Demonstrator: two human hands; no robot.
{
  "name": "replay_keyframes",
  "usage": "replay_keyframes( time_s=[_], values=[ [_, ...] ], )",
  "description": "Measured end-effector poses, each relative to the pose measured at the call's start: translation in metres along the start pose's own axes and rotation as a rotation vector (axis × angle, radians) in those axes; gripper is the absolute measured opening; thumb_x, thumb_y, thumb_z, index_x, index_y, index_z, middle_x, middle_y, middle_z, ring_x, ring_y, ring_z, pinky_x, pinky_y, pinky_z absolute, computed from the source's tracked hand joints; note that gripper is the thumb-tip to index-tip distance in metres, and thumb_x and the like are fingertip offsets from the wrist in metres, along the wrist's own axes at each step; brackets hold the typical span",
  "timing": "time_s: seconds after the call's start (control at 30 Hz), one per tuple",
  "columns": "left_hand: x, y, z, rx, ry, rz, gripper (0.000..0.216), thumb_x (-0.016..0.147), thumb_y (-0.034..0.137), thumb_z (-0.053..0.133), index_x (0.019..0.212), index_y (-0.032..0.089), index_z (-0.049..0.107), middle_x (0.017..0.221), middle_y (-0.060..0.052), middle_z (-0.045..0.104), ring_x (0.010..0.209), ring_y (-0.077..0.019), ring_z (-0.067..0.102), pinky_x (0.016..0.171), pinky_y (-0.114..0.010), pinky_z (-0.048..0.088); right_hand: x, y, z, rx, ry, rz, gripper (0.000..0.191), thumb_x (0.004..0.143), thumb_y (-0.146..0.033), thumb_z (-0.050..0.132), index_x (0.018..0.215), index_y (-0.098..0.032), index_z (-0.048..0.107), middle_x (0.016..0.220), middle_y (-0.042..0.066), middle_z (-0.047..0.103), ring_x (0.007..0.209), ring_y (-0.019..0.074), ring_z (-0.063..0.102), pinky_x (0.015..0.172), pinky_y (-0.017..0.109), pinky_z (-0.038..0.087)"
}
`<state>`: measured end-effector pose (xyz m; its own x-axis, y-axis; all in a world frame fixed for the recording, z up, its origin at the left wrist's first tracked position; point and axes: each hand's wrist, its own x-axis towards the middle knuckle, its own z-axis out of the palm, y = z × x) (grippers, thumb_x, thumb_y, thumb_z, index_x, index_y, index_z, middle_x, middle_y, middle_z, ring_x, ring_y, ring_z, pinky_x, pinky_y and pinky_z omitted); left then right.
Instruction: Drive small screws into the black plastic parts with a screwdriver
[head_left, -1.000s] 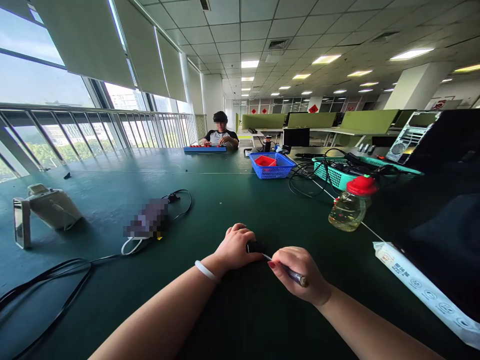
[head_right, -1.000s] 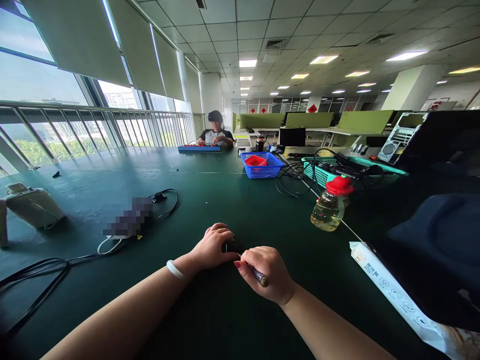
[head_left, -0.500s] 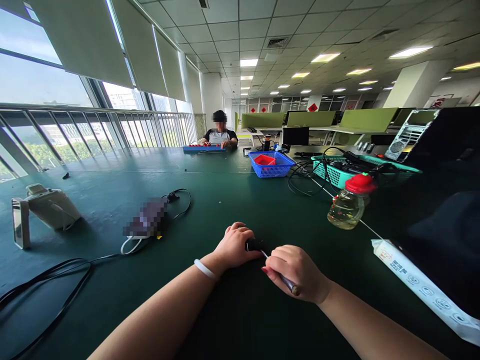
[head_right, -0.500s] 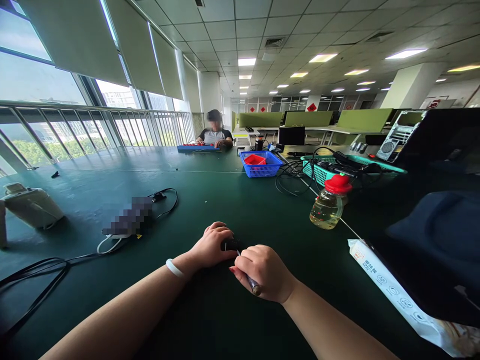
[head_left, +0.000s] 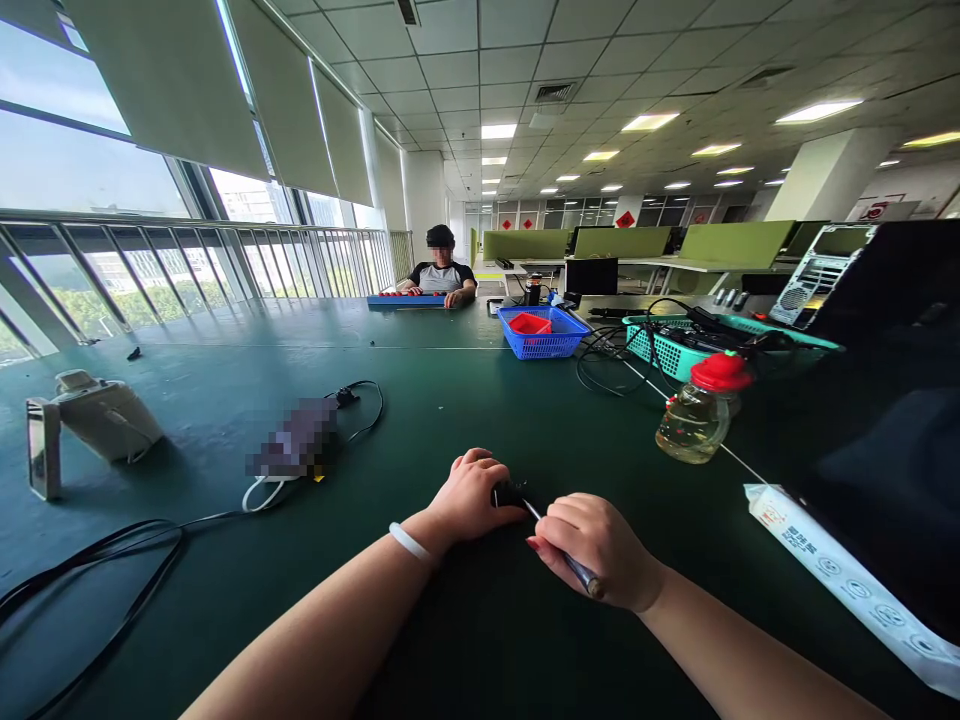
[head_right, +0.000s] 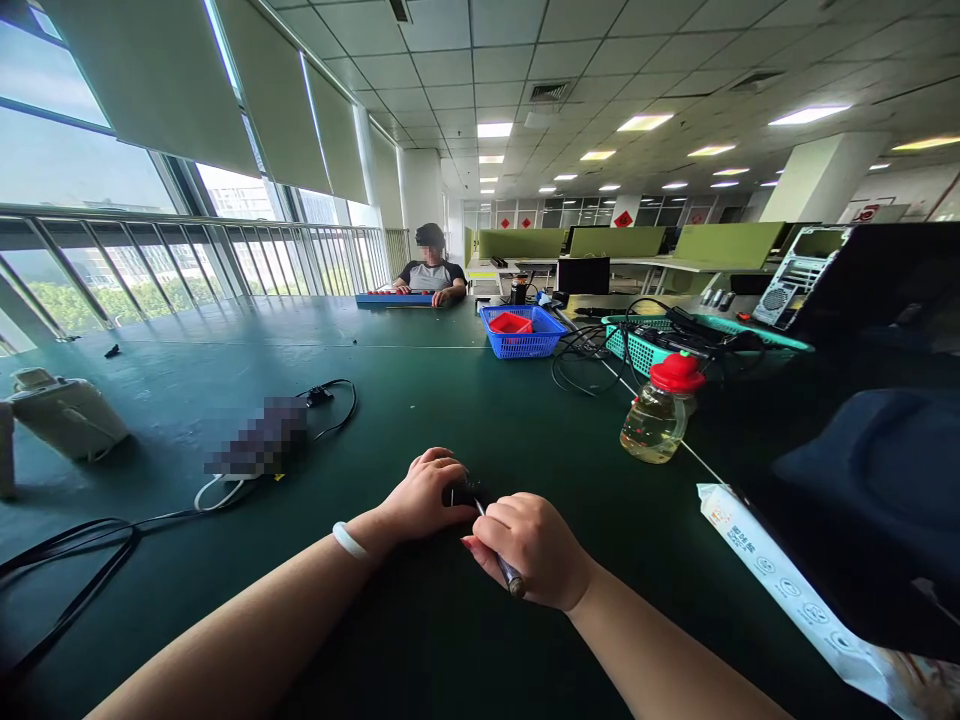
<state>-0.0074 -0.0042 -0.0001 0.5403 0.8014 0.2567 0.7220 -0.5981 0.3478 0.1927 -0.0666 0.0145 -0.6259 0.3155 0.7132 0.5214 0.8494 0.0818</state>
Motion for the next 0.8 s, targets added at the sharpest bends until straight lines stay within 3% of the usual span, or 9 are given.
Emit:
replay_keyframes(
  time_s=[0.27,0.5,0.7,0.8],
  values=[
    [0.001,-0.001,0.001,-0.002,-0.002,0.010,0.035,0.072,0.051,0.077,0.091,0.022,0.069,0.106,-0.007,0.071,0.121,-0.0328,0.051,0.101,-0.048,0.043,-0.001,0.005,-0.002,0.150,0.007,0.142,0.030,0.097,-0.021,0.045,0.068,-0.020,0.051,0.057,-0.002,0.051,0.051,0.0108,0.044,0.053,0.026,0.032],
    [0.001,-0.001,-0.001,-0.002,-0.021,0.008,0.039,0.071,0.053,0.078,0.093,0.022,0.068,0.106,-0.007,0.070,0.122,-0.0330,0.050,0.101,-0.048,0.042,-0.008,0.019,0.005,0.565,0.159,0.704,0.043,0.096,-0.047,0.049,0.062,-0.021,0.048,0.054,-0.004,0.040,0.049,0.0099,0.037,0.047,0.025,0.031],
    [0.001,-0.001,-0.002,-0.011,-0.030,0.006,0.039,0.070,0.051,0.080,0.092,0.022,0.068,0.105,-0.006,0.071,0.121,-0.0327,0.051,0.101,-0.048,0.042,-0.012,0.036,0.022,0.998,0.395,1.219,0.054,0.072,-0.066,0.072,0.058,-0.021,0.047,0.046,-0.010,0.027,0.038,0.0052,0.024,0.037,0.021,0.016],
    [0.001,-0.002,0.000,-0.010,-0.025,0.002,0.039,0.070,0.051,0.079,0.093,0.022,0.068,0.105,-0.006,0.071,0.123,-0.0336,0.050,0.101,-0.048,0.042,-0.012,0.038,0.025,1.080,0.463,1.332,0.055,0.064,-0.064,0.079,0.057,-0.020,0.048,0.042,-0.011,0.027,0.035,0.0033,0.023,0.034,0.019,0.016]
  ],
)
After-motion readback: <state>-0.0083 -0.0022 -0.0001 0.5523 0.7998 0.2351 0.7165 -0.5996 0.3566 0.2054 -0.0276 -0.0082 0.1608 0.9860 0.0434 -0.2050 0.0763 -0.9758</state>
